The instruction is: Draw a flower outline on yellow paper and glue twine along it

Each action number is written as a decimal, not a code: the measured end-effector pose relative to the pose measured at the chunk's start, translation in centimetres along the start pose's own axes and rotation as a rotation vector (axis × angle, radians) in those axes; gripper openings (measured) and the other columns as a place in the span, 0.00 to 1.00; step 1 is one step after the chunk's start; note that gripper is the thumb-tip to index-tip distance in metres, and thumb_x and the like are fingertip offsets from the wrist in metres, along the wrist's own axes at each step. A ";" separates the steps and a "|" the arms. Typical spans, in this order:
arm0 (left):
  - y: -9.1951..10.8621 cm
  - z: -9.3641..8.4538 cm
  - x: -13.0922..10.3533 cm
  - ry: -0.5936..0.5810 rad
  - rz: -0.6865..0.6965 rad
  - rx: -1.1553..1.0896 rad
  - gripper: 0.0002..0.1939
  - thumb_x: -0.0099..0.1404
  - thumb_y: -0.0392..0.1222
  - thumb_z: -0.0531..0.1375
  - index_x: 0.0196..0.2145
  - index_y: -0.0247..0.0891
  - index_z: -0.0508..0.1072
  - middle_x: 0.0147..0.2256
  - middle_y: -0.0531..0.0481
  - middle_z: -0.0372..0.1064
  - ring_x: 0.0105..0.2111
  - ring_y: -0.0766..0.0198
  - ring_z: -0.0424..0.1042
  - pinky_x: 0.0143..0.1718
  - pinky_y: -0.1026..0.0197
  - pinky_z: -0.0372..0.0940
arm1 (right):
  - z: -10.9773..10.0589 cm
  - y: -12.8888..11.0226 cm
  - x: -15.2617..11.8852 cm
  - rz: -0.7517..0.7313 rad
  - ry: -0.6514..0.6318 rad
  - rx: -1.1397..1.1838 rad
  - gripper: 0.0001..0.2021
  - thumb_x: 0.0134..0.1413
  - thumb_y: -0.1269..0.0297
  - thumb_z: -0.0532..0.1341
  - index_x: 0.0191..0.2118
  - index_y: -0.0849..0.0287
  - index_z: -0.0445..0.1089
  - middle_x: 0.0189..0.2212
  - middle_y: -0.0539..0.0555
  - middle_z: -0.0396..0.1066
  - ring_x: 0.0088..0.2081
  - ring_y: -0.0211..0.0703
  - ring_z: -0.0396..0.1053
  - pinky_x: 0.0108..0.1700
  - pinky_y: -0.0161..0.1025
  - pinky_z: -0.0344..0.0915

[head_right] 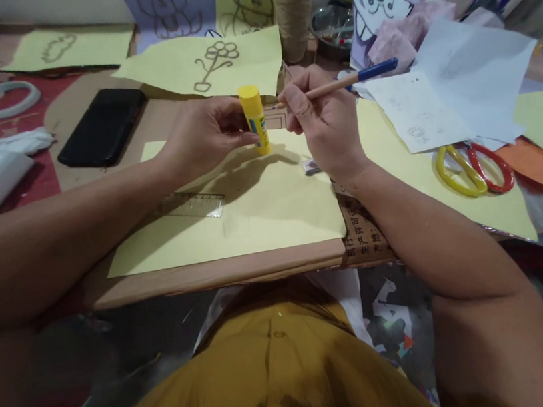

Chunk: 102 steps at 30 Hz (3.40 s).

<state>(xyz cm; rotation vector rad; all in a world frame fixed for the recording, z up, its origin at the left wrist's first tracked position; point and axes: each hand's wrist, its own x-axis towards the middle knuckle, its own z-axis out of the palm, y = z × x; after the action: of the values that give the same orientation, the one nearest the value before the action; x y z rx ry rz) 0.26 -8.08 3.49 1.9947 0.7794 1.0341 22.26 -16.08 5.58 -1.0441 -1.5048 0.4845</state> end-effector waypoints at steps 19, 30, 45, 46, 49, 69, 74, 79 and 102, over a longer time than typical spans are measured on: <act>1.6 -0.9 0.9 -0.146 -0.032 0.068 0.14 0.57 0.28 0.74 0.40 0.42 0.86 0.39 0.48 0.86 0.40 0.57 0.79 0.45 0.52 0.72 | 1.0 1.2 0.8 -0.212 0.061 0.050 0.26 0.65 0.29 0.70 0.33 0.45 0.73 0.24 0.47 0.69 0.22 0.44 0.65 0.25 0.48 0.58; 1.7 -1.8 0.7 -0.240 0.008 -0.015 0.22 0.59 0.14 0.71 0.46 0.32 0.87 0.44 0.45 0.87 0.41 0.58 0.84 0.47 0.55 0.77 | 0.5 0.8 0.2 -0.158 -0.029 -0.011 0.17 0.73 0.41 0.69 0.35 0.42 0.75 0.29 0.49 0.73 0.26 0.46 0.68 0.32 0.51 0.66; 1.5 -4.4 -0.2 -0.321 -0.017 0.024 0.19 0.59 0.25 0.77 0.47 0.38 0.88 0.44 0.47 0.88 0.43 0.54 0.86 0.51 0.46 0.79 | 0.7 0.8 0.0 -0.120 -0.047 -0.086 0.19 0.73 0.36 0.66 0.35 0.42 0.72 0.29 0.49 0.74 0.27 0.48 0.68 0.33 0.51 0.70; 1.5 -4.4 -0.1 -0.325 -0.021 0.026 0.19 0.59 0.26 0.77 0.47 0.40 0.88 0.44 0.48 0.88 0.43 0.55 0.86 0.51 0.46 0.80 | 0.6 0.8 0.0 -0.115 -0.052 -0.080 0.19 0.73 0.37 0.66 0.35 0.42 0.72 0.29 0.49 0.75 0.27 0.48 0.68 0.34 0.51 0.71; 1.2 -4.7 0.1 -0.350 -0.038 -0.019 0.17 0.61 0.35 0.81 0.47 0.44 0.88 0.45 0.49 0.88 0.45 0.54 0.86 0.54 0.45 0.81 | 0.6 0.6 -0.1 -0.105 -0.069 -0.056 0.18 0.74 0.39 0.66 0.35 0.42 0.73 0.29 0.49 0.74 0.27 0.48 0.69 0.35 0.50 0.71; 1.1 -7.0 0.9 -0.182 -0.040 -0.052 0.27 0.51 0.55 0.85 0.44 0.49 0.84 0.45 0.54 0.86 0.44 0.57 0.80 0.53 0.45 0.75 | 0.2 0.8 -0.2 -0.064 -0.127 -0.131 0.18 0.70 0.35 0.68 0.37 0.42 0.73 0.31 0.50 0.76 0.30 0.51 0.73 0.37 0.53 0.70; -1.2 -8.5 0.1 -0.155 -0.024 -0.029 0.23 0.53 0.54 0.85 0.43 0.52 0.85 0.41 0.54 0.87 0.42 0.56 0.80 0.52 0.41 0.75 | 0.4 0.9 -0.3 -0.077 -0.152 -0.118 0.21 0.69 0.33 0.68 0.37 0.43 0.74 0.30 0.49 0.76 0.29 0.49 0.72 0.35 0.51 0.68; -0.7 -8.4 -1.6 -0.173 -0.003 -0.122 0.22 0.55 0.50 0.84 0.45 0.52 0.85 0.43 0.53 0.85 0.43 0.56 0.81 0.53 0.43 0.74 | 0.5 1.1 -0.2 -0.049 -0.172 -0.128 0.16 0.63 0.35 0.70 0.36 0.38 0.74 0.30 0.50 0.78 0.30 0.56 0.71 0.36 0.55 0.67; -3.8 -8.5 -3.2 -0.036 0.123 -0.040 0.29 0.59 0.63 0.82 0.48 0.48 0.80 0.40 0.46 0.80 0.50 0.48 0.76 0.60 0.44 0.72 | 0.1 1.0 -0.4 -0.049 -0.170 -0.126 0.17 0.69 0.35 0.68 0.38 0.40 0.75 0.31 0.51 0.77 0.31 0.54 0.72 0.37 0.55 0.69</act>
<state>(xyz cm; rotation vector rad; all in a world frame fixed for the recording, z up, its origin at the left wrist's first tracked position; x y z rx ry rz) -9.23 -5.66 2.44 2.0423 0.6190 1.0717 22.46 -15.87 4.58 -1.0819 -1.7256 0.4577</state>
